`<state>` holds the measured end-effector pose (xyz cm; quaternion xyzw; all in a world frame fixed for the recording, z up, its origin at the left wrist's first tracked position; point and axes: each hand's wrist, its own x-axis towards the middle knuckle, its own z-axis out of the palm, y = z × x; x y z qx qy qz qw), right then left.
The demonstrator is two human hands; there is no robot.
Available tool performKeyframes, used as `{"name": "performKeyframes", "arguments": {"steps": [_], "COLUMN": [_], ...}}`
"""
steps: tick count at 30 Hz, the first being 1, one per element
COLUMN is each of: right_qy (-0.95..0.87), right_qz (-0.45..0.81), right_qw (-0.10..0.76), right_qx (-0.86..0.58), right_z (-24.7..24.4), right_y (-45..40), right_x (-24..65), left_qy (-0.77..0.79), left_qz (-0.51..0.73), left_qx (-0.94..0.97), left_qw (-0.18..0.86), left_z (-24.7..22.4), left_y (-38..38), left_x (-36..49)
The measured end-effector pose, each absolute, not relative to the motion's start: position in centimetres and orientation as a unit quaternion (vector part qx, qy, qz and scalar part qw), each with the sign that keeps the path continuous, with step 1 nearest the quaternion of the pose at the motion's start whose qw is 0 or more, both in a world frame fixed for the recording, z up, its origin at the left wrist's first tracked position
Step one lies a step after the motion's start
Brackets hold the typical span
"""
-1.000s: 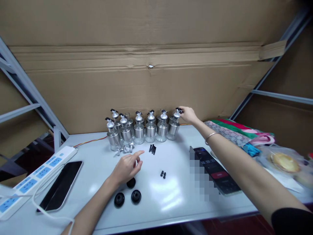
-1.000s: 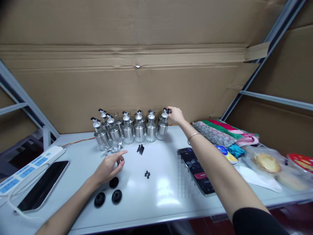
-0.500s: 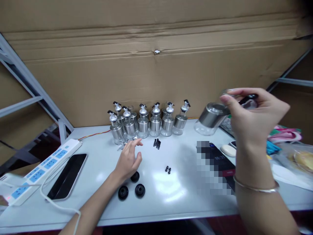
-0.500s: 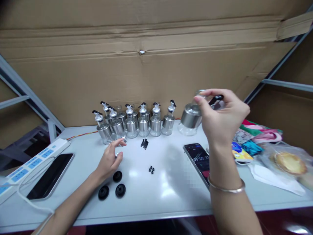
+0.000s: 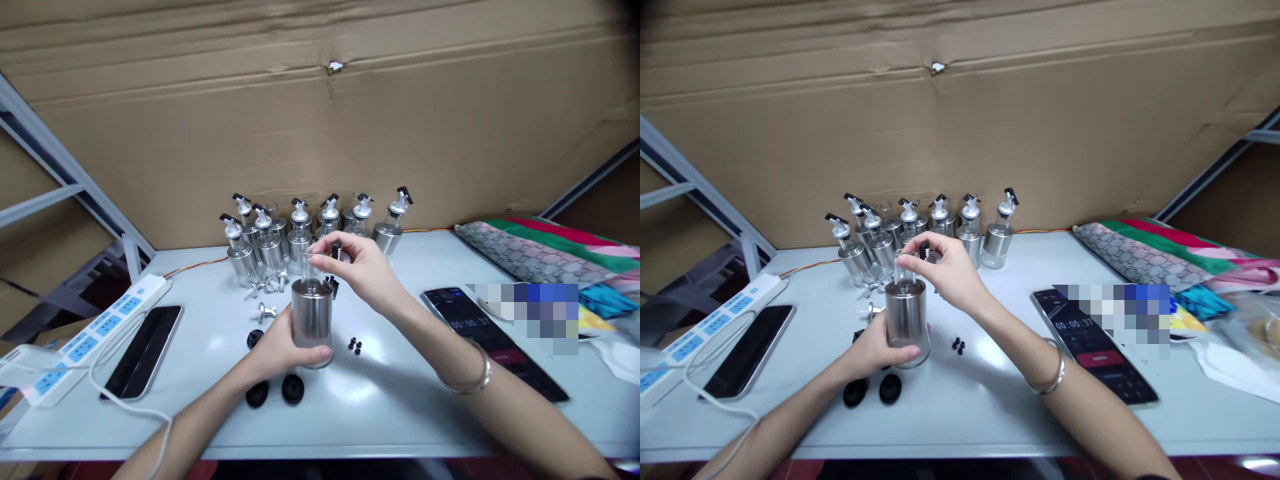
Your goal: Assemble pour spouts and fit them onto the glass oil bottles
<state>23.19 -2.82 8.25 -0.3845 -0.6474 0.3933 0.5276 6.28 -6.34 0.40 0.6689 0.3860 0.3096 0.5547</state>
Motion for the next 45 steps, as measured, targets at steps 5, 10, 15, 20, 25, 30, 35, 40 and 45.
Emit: {"name": "performKeyframes", "arguments": {"steps": [5,10,15,20,25,30,35,40,45], "right_qy": [-0.654,-0.562,-0.541,-0.55,-0.583,-0.603,-0.619,-0.622,-0.631], "right_qz": [0.426,0.495,0.523,0.463,0.441,0.437,0.403,0.395,0.416], "right_qw": [0.499,0.58,0.594,0.623,0.609,0.589,0.581,0.586,0.572], "right_qx": [-0.375,-0.32,-0.284,-0.309,-0.306,-0.313,-0.343,-0.337,-0.318], "right_z": [7.6,7.0,6.7,6.8,6.8,6.4,6.4,6.1,6.1], "right_y": [-1.8,-1.1,-1.2,-1.6,-1.9,-1.7,-1.6,-1.6,-1.5], "right_x": [23.5,24.0,23.6,23.3,23.0,22.9,23.1,23.0,23.0], "left_qy": [0.412,0.414,0.427,0.44,0.447,0.435,0.429,0.434,0.428], "left_qz": [0.295,0.286,0.252,0.236,0.229,0.235,0.237,0.223,0.222], "left_qx": [0.665,0.657,0.675,0.699,0.705,0.701,0.699,0.707,0.715], "left_qw": [0.549,0.562,0.546,0.512,0.501,0.514,0.521,0.512,0.507], "left_z": [-0.4,-1.0,-1.0,-0.9,-0.8,-0.5,-0.4,-0.5,-0.5], "left_y": [-5.9,-5.8,-5.8,-5.7,-5.7,-5.7,-5.9,-6.0,-6.0], "left_x": [6.3,6.4,6.4,6.5,6.6,6.7,6.6,6.5,6.5]}}
